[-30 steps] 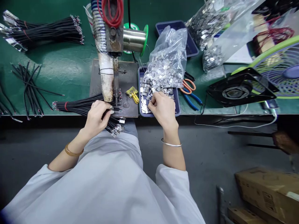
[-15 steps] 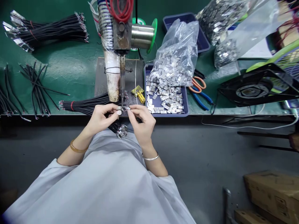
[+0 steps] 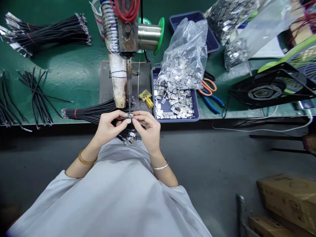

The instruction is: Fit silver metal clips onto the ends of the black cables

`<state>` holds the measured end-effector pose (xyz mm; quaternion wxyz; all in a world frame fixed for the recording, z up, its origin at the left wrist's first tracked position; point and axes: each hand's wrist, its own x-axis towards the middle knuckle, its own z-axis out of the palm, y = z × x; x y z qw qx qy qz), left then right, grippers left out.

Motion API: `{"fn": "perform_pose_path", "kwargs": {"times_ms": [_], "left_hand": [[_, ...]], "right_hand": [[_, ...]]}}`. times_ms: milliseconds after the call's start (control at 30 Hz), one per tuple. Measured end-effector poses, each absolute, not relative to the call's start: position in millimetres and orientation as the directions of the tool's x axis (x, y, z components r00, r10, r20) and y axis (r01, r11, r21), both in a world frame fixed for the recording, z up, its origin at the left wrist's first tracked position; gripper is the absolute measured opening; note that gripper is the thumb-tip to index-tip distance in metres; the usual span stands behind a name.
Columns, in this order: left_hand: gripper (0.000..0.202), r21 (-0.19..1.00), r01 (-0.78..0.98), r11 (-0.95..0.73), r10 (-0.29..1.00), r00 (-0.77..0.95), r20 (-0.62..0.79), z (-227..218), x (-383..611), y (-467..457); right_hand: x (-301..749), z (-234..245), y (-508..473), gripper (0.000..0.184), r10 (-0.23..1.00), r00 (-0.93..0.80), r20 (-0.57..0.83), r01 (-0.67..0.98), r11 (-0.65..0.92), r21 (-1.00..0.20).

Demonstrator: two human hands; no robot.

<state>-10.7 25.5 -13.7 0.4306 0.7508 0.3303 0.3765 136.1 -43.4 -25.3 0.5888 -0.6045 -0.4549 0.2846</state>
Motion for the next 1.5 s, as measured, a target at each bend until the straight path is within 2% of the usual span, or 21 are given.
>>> {"fn": "perform_pose_path", "kwargs": {"times_ms": [133,267,333,500,567,633,700,767,833,900,1000,1100,1200,1333,1500], "left_hand": [[0.011,0.882,0.157,-0.444,0.793,0.528,0.305,-14.0,-12.2,28.2],[0.012,0.865,0.138,-0.482,0.742,0.589,0.32,-12.6,-13.6,30.5],[0.012,0.874,0.15,-0.462,0.748,0.596,0.293,-11.4,-14.0,30.3],[0.017,0.953,0.132,-0.273,0.823,0.545,0.16,-10.7,-12.8,28.7],[0.019,0.975,0.092,-0.202,0.849,0.513,0.127,-11.4,-11.2,28.8],[0.02,0.986,0.057,-0.154,0.868,0.485,0.108,-11.4,-9.2,28.9],[0.019,0.993,0.037,-0.113,0.88,0.468,0.083,-10.2,-7.4,28.6],[0.018,0.998,0.029,-0.062,0.886,0.461,0.042,-8.0,-5.8,27.8],[0.018,1.0,0.022,-0.005,0.891,0.454,-0.005,-5.7,-4.5,27.0],[0.018,0.999,0.017,0.033,0.893,0.448,-0.037,-4.4,-3.5,26.4],[0.019,0.999,-0.004,0.044,0.899,0.437,-0.038,-4.9,-2.5,26.3],[0.019,1.0,-0.024,0.016,0.903,0.43,-0.005,-7.1,-2.2,26.8],[0.019,1.0,-0.017,-0.01,0.915,0.403,0.016,-8.6,-1.6,27.0],[0.02,1.0,-0.014,0.003,0.933,0.359,0.002,-8.4,0.1,26.8],[0.017,1.0,0.008,0.018,0.938,0.346,-0.019,-5.8,2.8,26.7]], "right_hand": [[139.1,-22.0,-44.0,0.006,0.899,0.387,0.206,0.256,0.109,-0.96],[139.8,-11.3,-47.8,0.011,0.874,0.308,0.376,0.522,0.175,-0.835],[137.6,-8.9,-48.5,0.013,0.852,0.286,0.438,0.592,0.203,-0.78],[130.3,-19.0,-45.4,0.01,0.868,0.371,0.331,0.401,0.172,-0.9],[129.8,-23.4,-45.6,0.009,0.83,0.422,0.365,0.409,0.185,-0.894],[131.1,-25.3,-47.7,0.011,0.735,0.469,0.49,0.488,0.246,-0.837],[133.2,-25.3,-51.0,0.018,0.644,0.442,0.624,0.575,0.331,-0.748],[134.6,-24.8,-54.1,0.02,0.623,0.333,0.708,0.645,0.397,-0.653],[134.3,-25.3,-55.5,0.017,0.643,0.247,0.725,0.682,0.416,-0.601],[133.0,-26.8,-54.6,0.014,0.663,0.276,0.696,0.665,0.391,-0.636],[131.2,-28.7,-50.8,0.01,0.691,0.404,0.6,0.546,0.344,-0.764],[131.3,-28.3,-47.4,0.01,0.717,0.407,0.566,0.524,0.324,-0.788],[133.4,-27.9,-46.0,0.012,0.702,0.313,0.639,0.626,0.354,-0.695],[138.0,-29.2,-45.1,0.017,0.629,0.164,0.76,0.765,0.405,-0.501],[143.0,-28.4,-42.2,0.019,0.582,0.054,0.811,0.823,0.435,-0.366]]}}
